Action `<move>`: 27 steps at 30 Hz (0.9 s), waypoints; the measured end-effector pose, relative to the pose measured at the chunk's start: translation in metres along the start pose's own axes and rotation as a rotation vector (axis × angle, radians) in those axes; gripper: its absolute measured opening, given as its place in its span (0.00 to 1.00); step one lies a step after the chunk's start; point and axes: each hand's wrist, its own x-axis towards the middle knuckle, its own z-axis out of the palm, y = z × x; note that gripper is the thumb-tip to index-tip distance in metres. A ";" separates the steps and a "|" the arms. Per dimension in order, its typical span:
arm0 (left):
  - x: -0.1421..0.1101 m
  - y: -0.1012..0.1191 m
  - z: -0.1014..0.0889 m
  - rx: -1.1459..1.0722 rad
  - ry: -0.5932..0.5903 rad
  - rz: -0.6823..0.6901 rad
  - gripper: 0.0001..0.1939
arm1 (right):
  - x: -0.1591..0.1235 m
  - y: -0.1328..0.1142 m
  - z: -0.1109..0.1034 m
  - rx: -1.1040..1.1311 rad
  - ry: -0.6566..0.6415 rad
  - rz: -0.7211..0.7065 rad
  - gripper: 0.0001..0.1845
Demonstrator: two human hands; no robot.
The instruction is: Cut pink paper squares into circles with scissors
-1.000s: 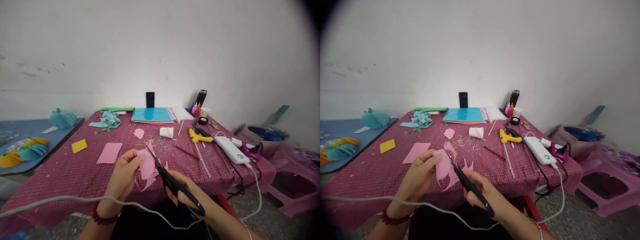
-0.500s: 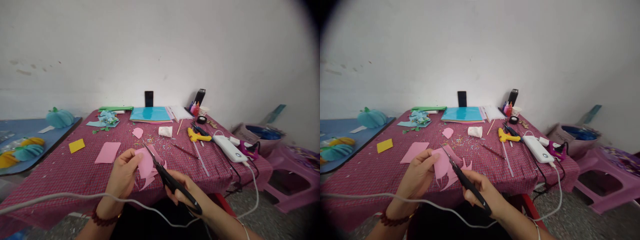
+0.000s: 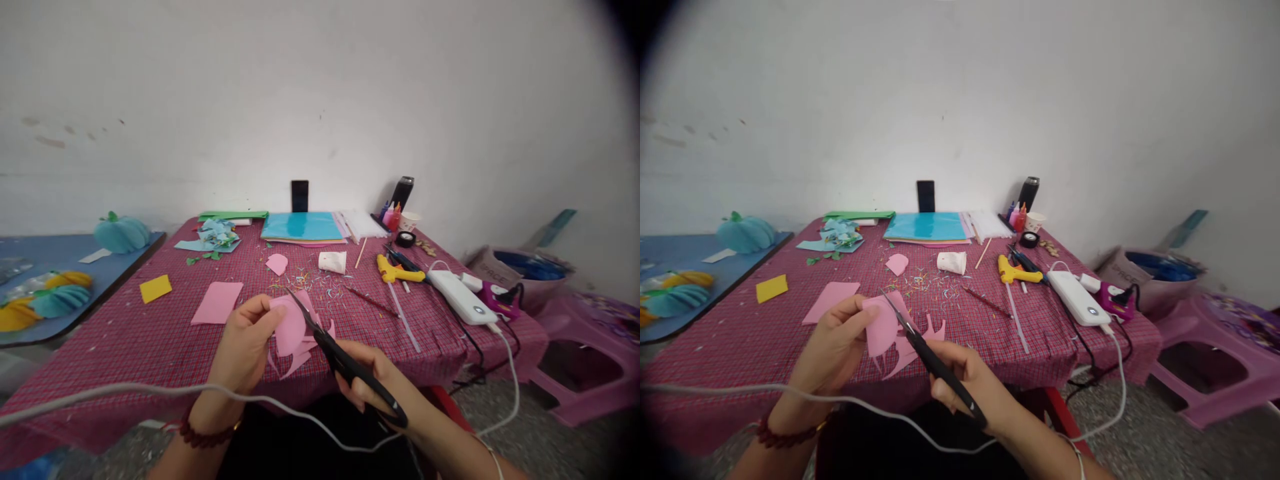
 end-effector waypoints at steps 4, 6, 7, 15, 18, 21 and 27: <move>0.000 0.001 -0.005 0.055 -0.054 -0.003 0.13 | 0.001 -0.011 0.001 -0.021 -0.023 0.021 0.38; 0.000 0.002 -0.007 0.076 -0.090 -0.010 0.13 | 0.002 -0.018 0.002 -0.046 -0.046 0.023 0.36; 0.000 0.002 -0.007 0.084 -0.105 -0.016 0.12 | 0.002 -0.020 0.002 -0.052 -0.052 0.021 0.35; 0.000 -0.001 -0.004 0.091 -0.102 -0.024 0.12 | 0.000 -0.013 0.001 -0.021 -0.027 0.055 0.30; -0.001 -0.001 -0.002 0.084 -0.101 -0.028 0.12 | 0.000 -0.013 0.003 -0.013 -0.016 0.043 0.29; 0.000 0.000 0.000 0.067 -0.094 -0.032 0.11 | 0.001 -0.017 0.008 0.010 0.013 0.021 0.28; 0.000 0.000 0.003 0.038 -0.099 -0.042 0.13 | 0.002 -0.023 0.012 0.008 0.025 0.029 0.29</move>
